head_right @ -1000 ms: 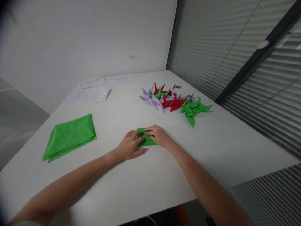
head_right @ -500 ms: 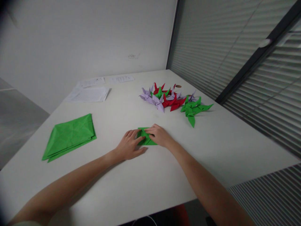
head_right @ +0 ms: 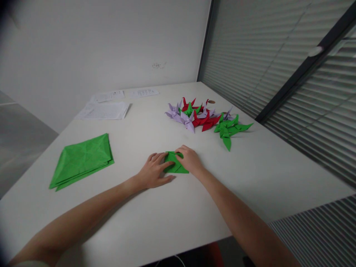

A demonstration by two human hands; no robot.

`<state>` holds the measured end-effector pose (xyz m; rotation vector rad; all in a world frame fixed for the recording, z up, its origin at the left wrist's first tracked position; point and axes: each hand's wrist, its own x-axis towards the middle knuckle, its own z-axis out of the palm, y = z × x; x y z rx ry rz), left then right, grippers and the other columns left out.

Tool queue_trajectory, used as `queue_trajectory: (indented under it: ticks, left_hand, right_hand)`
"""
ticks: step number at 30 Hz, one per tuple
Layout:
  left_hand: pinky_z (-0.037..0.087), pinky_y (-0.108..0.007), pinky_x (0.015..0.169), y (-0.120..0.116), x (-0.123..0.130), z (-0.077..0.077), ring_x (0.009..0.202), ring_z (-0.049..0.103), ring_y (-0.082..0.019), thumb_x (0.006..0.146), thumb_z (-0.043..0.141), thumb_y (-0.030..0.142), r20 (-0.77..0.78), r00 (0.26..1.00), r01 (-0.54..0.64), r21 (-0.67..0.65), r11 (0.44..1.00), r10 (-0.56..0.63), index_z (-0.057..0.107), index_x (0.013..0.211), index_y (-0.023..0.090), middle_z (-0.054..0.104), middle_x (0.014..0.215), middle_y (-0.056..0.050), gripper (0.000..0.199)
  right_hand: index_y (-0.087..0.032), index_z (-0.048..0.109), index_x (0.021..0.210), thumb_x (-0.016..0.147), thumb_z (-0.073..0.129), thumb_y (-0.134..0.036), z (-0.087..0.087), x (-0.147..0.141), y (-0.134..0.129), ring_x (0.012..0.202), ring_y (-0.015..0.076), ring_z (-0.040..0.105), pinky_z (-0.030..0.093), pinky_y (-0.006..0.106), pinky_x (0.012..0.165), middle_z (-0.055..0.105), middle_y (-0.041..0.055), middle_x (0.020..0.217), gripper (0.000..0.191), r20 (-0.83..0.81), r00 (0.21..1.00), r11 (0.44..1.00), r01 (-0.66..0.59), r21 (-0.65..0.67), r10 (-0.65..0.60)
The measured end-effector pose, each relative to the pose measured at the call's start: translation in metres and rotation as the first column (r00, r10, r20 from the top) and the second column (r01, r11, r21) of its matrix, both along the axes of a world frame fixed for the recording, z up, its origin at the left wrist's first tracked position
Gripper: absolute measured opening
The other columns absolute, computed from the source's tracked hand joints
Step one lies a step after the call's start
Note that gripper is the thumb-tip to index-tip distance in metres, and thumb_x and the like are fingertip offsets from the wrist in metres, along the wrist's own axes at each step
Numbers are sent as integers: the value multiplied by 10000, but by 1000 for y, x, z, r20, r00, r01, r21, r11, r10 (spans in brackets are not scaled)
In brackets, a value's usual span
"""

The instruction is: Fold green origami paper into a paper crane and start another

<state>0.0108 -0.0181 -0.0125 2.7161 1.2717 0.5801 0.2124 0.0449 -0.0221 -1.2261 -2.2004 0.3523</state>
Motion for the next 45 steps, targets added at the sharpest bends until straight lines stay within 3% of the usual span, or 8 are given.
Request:
queue_trajectory:
  ticks: [4, 14, 20, 22, 30, 39, 42, 45]
  left_hand:
    - [293, -522, 1079, 5, 0, 1, 1242, 485, -313, 830, 540, 612, 34, 999, -21, -31, 999, 23, 505, 1315, 174, 532, 1349, -167, 655]
    - [339, -472, 1061, 13, -4, 3, 1184, 539, -278, 825, 587, 541, 84, 996, -36, -62, 997, 41, 576, 1248, 177, 585, 1296, -130, 558]
    - [448, -367, 950, 28, -12, -1, 1035, 617, -209, 862, 591, 329, 293, 953, -36, -141, 989, 77, 671, 1103, 199, 669, 1125, -84, 285]
    - [481, -328, 861, 36, -19, -2, 942, 625, -195, 855, 581, 263, 366, 915, -121, -151, 981, 169, 686, 1081, 186, 669, 1047, -93, 261]
    - [417, -376, 847, 48, -33, -5, 864, 588, -219, 783, 661, 259, 209, 949, -184, -243, 952, 236, 751, 888, 228, 688, 844, -45, 142]
    - [435, -350, 834, 49, -35, -4, 842, 597, -197, 783, 650, 224, 274, 950, -85, -240, 967, 151, 743, 810, 205, 681, 847, -52, 98]
    - [462, -317, 777, 49, -34, -4, 826, 606, -181, 764, 665, 230, 424, 892, -31, -291, 956, 158, 728, 961, 196, 691, 903, -66, 209]
    - [471, -276, 660, 49, -30, -3, 760, 617, -157, 746, 698, 298, 641, 713, 57, -456, 888, 284, 664, 1128, 175, 696, 954, -83, 402]
  right_hand:
    - [-195, 720, 951, 818, 590, -94, 0, -1, -2, 832, 183, 620, 491, 308, 787, 642, 48, 882, 212, 67, 998, 1000, -5, -1, 5]
    - [-231, 748, 1019, 821, 582, -78, -3, 1, -2, 802, 175, 571, 486, 303, 762, 583, 46, 858, 300, 117, 992, 998, -57, 41, 52]
    - [-266, 746, 1023, 817, 573, -59, -7, -1, -3, 786, 176, 543, 495, 316, 738, 566, 39, 835, 339, 140, 986, 987, -112, 115, 95]
    - [-271, 743, 1026, 825, 568, -59, -7, -2, -4, 790, 176, 545, 501, 321, 741, 565, 38, 836, 341, 139, 976, 973, -188, 137, 169]
    - [-260, 740, 1018, 847, 554, -60, -9, -4, -4, 815, 171, 562, 513, 325, 749, 566, 42, 856, 322, 51, 952, 941, -306, 143, 301]
    - [-248, 745, 1003, 859, 536, -68, -8, -1, -2, 806, 157, 577, 512, 313, 750, 566, 35, 850, 311, -78, 940, 941, -325, 93, 332]
    - [-244, 743, 1002, 872, 537, -99, -4, -1, -4, 793, 153, 580, 509, 303, 731, 566, 35, 844, 284, -147, 934, 945, -315, 90, 325]
    - [-239, 734, 1012, 887, 535, -132, 3, -2, -7, 766, 147, 576, 504, 292, 699, 565, 33, 838, 258, -243, 928, 958, -258, 121, 281]
